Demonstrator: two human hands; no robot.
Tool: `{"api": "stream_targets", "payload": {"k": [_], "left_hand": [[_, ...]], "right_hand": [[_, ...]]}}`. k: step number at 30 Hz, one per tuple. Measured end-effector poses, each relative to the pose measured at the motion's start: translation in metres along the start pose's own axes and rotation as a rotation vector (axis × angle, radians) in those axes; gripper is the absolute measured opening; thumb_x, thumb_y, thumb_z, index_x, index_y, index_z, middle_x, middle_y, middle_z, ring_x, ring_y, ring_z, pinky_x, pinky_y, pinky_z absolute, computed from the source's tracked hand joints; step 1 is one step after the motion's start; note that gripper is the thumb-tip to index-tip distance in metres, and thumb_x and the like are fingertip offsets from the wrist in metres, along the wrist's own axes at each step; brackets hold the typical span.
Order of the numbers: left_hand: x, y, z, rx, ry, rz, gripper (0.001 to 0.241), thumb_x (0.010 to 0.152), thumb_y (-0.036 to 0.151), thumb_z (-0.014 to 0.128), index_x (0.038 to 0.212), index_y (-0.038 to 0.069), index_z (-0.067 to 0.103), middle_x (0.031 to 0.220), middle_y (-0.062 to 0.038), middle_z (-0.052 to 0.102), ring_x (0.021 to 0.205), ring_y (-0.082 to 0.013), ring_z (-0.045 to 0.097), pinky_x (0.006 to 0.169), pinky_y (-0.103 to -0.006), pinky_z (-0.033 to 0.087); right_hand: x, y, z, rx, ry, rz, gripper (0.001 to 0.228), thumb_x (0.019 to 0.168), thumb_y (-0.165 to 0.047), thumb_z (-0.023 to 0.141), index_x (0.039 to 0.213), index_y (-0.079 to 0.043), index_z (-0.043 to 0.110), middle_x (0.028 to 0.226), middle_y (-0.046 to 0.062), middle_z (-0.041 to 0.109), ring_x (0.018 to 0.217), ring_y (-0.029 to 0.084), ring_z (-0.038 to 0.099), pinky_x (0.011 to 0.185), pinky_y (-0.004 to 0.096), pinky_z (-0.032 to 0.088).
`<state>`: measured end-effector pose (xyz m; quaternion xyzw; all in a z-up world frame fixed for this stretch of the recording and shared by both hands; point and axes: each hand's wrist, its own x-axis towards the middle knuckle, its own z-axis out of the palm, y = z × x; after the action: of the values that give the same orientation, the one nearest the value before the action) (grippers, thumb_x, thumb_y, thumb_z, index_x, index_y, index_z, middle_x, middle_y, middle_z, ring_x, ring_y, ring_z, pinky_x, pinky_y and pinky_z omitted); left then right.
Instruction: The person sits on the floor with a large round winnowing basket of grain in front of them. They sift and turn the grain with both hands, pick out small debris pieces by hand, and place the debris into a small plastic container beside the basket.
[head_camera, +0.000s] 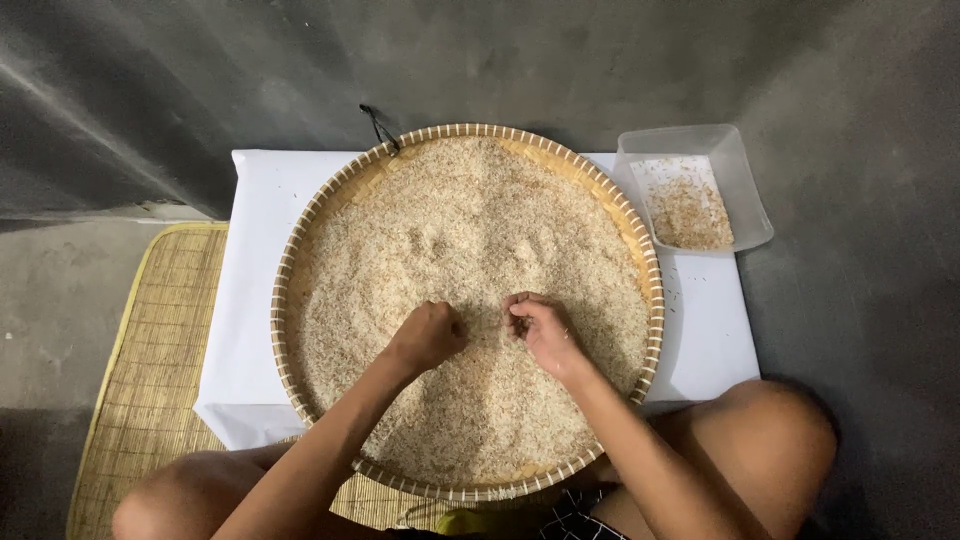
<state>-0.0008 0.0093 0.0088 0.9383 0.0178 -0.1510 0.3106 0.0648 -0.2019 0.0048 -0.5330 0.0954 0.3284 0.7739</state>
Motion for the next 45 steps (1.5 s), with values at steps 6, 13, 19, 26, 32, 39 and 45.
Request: {"api": "stream_targets", "payload": {"k": [6,13,19,26,32,39,45], "left_hand": [[0.01,0.014,0.002,-1.004,0.022,-0.428,0.017,0.079,0.018,0.069,0.083,0.002,0.073,0.064,-0.01,0.062,0.055,-0.0189,0.057,0.048,-0.0311,0.047],[-0.003,0.069,-0.042,-1.205,0.016,-0.48,0.026,0.078,0.022,0.059,0.09,0.001,0.072,0.069,-0.012,0.065,0.056,-0.0186,0.055,0.049,-0.0293,0.042],[-0.014,0.089,-0.083,-1.116,0.103,-0.365,0.032,0.072,0.012,0.061,0.095,-0.005,0.076,0.07,-0.014,0.062,0.056,-0.0177,0.054,0.05,-0.0262,0.04],[0.006,0.032,-0.07,-0.497,0.217,-0.333,0.026,0.079,0.028,0.073,0.096,0.013,0.083,0.08,-0.012,0.076,0.08,-0.0301,0.071,0.071,-0.0377,0.053],[0.028,0.01,-0.028,-0.209,0.239,-0.126,0.017,0.083,0.02,0.07,0.093,0.013,0.082,0.083,-0.01,0.078,0.082,-0.034,0.076,0.074,-0.0453,0.061],[0.034,0.036,-0.024,-0.031,0.23,0.033,0.013,0.09,0.012,0.068,0.095,0.007,0.079,0.084,-0.013,0.075,0.078,-0.0294,0.076,0.069,-0.0399,0.063],[0.045,0.035,-0.022,-0.823,0.192,-0.313,0.024,0.088,0.024,0.063,0.091,0.005,0.077,0.072,-0.016,0.072,0.061,-0.0239,0.069,0.053,-0.0363,0.056]], "right_hand": [[-0.07,-0.063,0.035,-0.487,0.164,-0.158,0.025,0.077,-0.006,0.063,0.095,-0.003,0.08,0.059,0.006,0.059,0.055,0.009,0.053,0.046,0.02,0.04],[-0.08,-0.04,0.015,-1.212,0.102,-0.114,0.027,0.079,-0.039,0.074,0.099,-0.022,0.082,0.084,0.008,0.079,0.09,0.028,0.077,0.073,0.038,0.061],[-0.047,-0.004,-0.003,-1.23,0.001,-0.189,0.021,0.092,-0.016,0.065,0.101,-0.006,0.08,0.074,0.013,0.073,0.074,0.032,0.072,0.069,0.04,0.059],[-0.08,-0.059,0.025,-0.774,0.152,-0.084,0.015,0.079,-0.019,0.073,0.09,-0.014,0.083,0.067,0.002,0.066,0.07,0.013,0.058,0.063,0.027,0.048],[-0.065,-0.087,0.022,-0.931,0.105,-0.084,0.019,0.083,-0.017,0.071,0.097,-0.011,0.082,0.063,0.008,0.067,0.064,0.018,0.06,0.062,0.032,0.048],[-0.049,-0.081,0.026,-1.135,0.199,-0.183,0.015,0.084,-0.022,0.072,0.095,-0.019,0.081,0.062,0.01,0.068,0.065,0.025,0.068,0.063,0.039,0.053],[-0.01,-0.036,0.002,-1.375,0.133,-0.293,0.026,0.088,-0.028,0.07,0.107,-0.011,0.078,0.086,0.016,0.075,0.086,0.033,0.074,0.074,0.044,0.06]]}}
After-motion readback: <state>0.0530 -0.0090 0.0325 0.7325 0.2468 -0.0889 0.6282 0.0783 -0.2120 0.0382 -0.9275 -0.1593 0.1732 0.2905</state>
